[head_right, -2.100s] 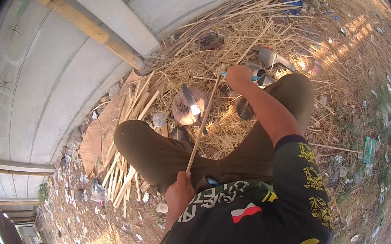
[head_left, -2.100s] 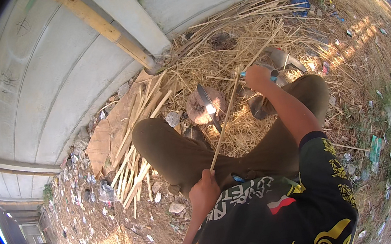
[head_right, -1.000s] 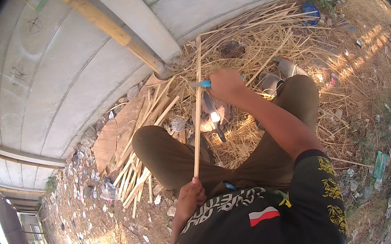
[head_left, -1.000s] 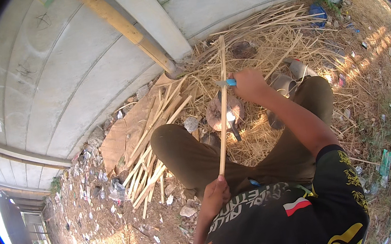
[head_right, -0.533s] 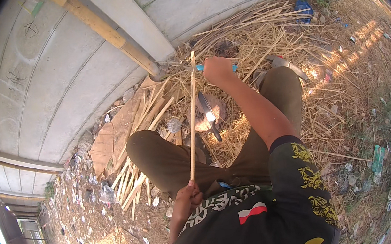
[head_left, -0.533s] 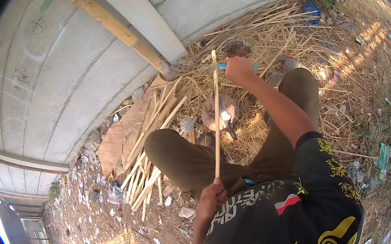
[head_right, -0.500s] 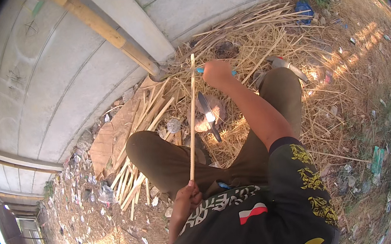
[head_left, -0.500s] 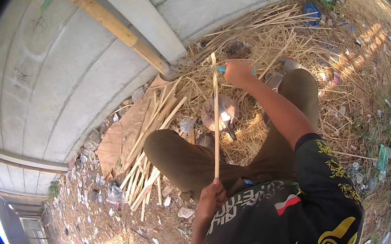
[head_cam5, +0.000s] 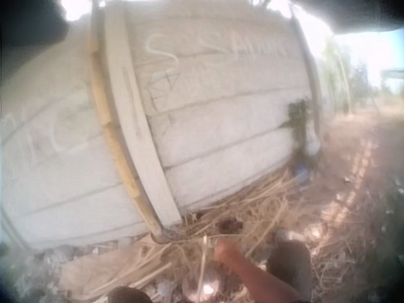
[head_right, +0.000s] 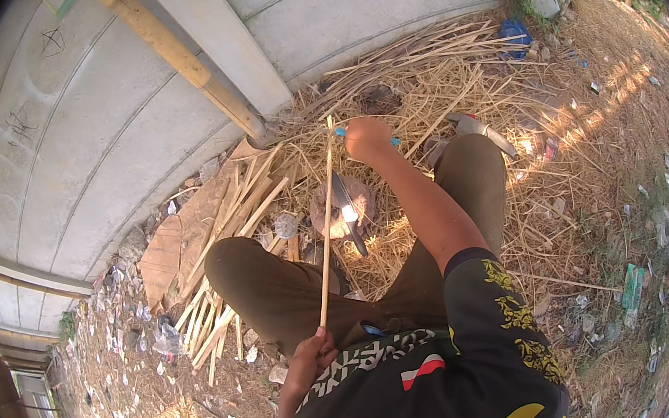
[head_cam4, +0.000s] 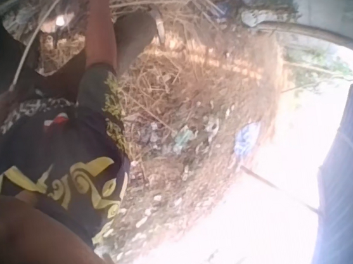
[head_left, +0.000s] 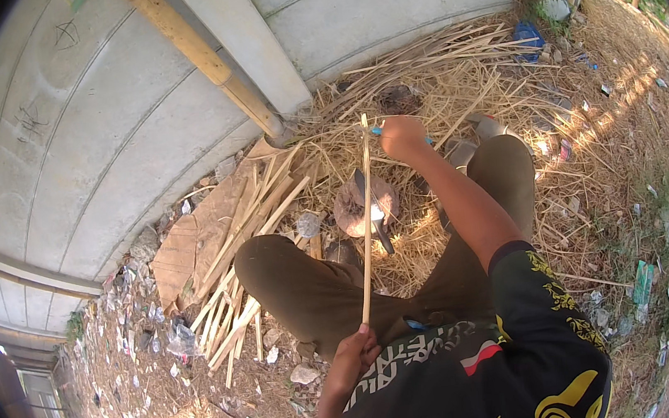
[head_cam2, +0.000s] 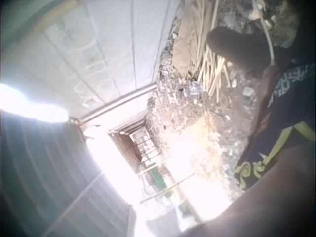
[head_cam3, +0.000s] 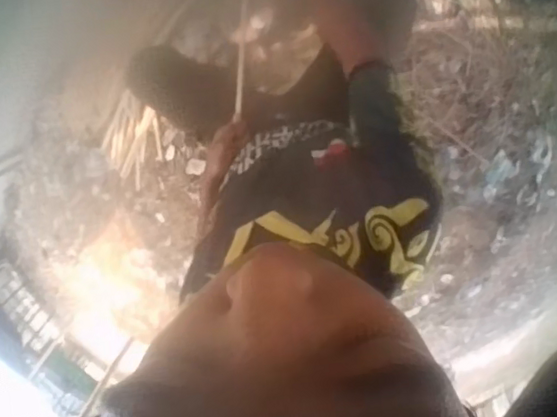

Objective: The person sits on the ground and uses a machete to split a long bamboo stick into thin strips. They repeatedly strike the bamboo against a coconut shell placed on the ground to drive the blade through the material.

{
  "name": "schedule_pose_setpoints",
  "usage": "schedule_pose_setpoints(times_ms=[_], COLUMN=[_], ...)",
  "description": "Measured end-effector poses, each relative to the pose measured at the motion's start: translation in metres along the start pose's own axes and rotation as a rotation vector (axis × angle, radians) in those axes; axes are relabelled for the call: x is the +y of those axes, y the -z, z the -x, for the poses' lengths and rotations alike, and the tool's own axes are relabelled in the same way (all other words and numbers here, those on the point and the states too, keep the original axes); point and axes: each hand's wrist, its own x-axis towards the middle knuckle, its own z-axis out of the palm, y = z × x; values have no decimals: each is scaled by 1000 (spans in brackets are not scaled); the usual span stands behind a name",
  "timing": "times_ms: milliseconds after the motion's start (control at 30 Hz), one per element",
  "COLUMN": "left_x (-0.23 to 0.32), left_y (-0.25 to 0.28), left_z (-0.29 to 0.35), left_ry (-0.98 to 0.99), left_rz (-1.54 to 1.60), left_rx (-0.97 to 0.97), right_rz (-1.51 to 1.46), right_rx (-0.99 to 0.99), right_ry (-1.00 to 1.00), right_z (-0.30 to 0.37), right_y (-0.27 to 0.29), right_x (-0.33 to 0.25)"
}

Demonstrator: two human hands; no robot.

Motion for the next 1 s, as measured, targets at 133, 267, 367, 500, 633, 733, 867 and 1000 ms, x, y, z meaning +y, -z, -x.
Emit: schedule_pose_setpoints(times_ms=[133, 267, 367, 500, 633, 733, 867, 1000], left_x=[-6, 16, 59, 109, 126, 129, 149, 161], left_y=[30, 84, 121, 129, 117, 111, 101, 105], left_z=[10, 11, 10, -4, -22, -30, -37, -41], left_ry=[56, -45, -72, -72, -82, -282, -62, -135], left_rz=[60, -581, -947, -1169, -1345, -1614, -1869, -2003], left_rx=[-26, 358, 562, 619, 719, 906, 970, 963], right_rz=[-781, -581, 100, 339, 16, -244, -430, -605], right_rx=[-1092, -1103, -943, -1042, -985, -725, -496, -390], right_ry=[-121, -98, 141, 273, -184, -236, -457, -703], right_z=[-25, 19, 59, 67, 75, 101, 115, 108], right_y=[-15, -45, -69, -157, -226, -285, -315, -316], right_x=[27, 20, 19, 66, 56, 18, -14, -24])
